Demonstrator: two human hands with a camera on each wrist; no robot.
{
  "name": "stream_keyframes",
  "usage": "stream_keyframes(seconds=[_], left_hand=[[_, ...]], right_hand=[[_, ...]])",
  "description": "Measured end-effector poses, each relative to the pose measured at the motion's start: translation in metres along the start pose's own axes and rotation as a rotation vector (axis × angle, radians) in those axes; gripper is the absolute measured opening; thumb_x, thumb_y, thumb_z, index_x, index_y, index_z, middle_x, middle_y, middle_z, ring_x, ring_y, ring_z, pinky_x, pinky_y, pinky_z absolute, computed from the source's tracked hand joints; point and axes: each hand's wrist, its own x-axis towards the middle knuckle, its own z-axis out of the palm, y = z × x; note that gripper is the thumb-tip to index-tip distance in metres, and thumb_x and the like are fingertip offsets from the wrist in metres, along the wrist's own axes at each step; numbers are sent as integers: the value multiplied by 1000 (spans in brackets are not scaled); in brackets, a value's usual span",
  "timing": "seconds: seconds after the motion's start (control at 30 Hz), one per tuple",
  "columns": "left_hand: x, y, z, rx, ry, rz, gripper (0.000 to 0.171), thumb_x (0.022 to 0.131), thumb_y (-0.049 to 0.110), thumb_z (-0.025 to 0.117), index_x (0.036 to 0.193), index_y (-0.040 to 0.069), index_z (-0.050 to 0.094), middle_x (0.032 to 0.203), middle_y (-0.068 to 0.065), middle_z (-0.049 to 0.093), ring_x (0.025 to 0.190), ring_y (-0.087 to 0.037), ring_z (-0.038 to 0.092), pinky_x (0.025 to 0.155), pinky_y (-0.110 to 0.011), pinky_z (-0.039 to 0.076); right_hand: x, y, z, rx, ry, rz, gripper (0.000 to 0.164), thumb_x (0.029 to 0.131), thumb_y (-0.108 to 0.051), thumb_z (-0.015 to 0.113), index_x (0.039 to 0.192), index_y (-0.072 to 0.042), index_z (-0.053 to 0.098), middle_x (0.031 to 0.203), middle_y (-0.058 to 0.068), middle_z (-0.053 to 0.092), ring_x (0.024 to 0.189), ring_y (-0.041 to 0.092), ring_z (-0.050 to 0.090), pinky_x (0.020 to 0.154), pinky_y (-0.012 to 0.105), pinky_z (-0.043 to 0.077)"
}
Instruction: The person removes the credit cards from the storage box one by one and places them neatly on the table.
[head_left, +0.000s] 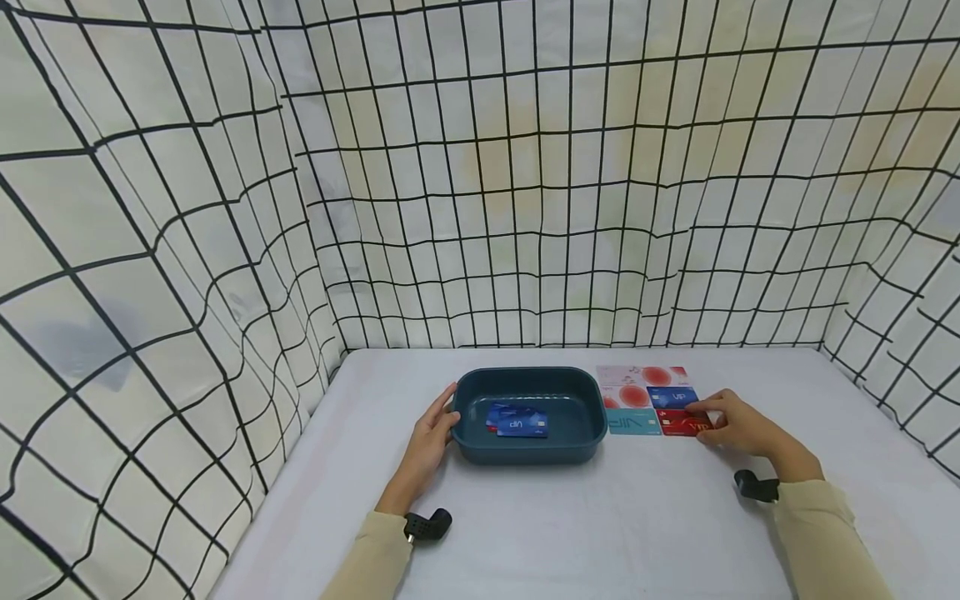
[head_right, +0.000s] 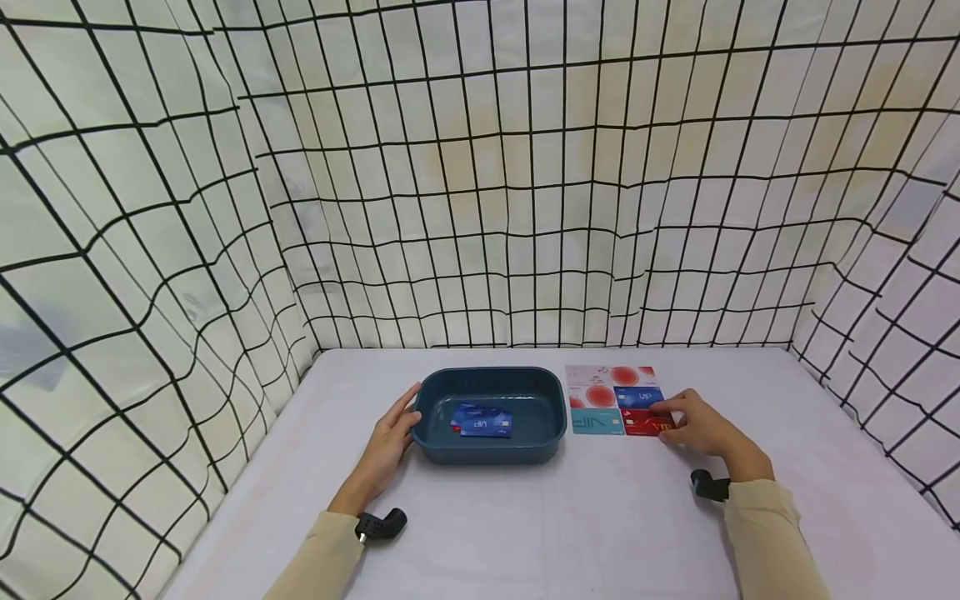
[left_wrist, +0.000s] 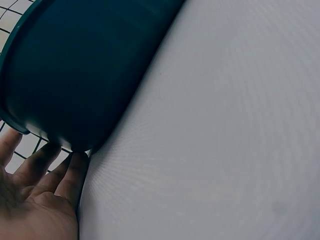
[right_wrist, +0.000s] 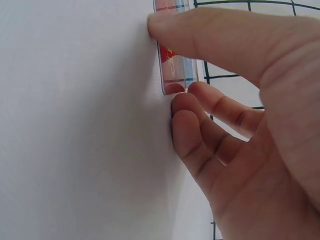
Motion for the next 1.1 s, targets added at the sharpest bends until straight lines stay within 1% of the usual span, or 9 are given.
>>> stream_keyframes(seconds=[0.17,0.37,0.67,1.1], left_hand=[[0,0,0,9,-2,10,53,108,19,46,159,31,37,167,-12,32,152,-32,36,120,-53,38],[1,0,0,2,0,7,52,108,19,46,158,32,38,166,-11,35,152,-30,38,120,-53,38],[0,0,0,11,1,7,53,108,18,46,159,31,38,167,-13,32,152,-33,37,120,-54,38],[1,0,0,2,5,3,53,108,18,47,158,31,39,167,-13,32,152,-32,37,120,-53,38]], right_hand=[[0,-2,0,-13,9,0,47,88,-14,78,132,-1,66,116,21,51,95,26,50,72,30,52],[0,-2,0,-22,14,9,44,88,-14,78,129,-1,67,113,19,54,94,26,52,72,31,51],[1,-2,0,-29,16,10,42,88,-14,78,127,-2,68,112,17,57,93,25,52,72,31,51],[0,-4,-1,-29,12,9,41,89,-14,77,127,-3,68,112,18,57,93,26,52,71,29,51]])
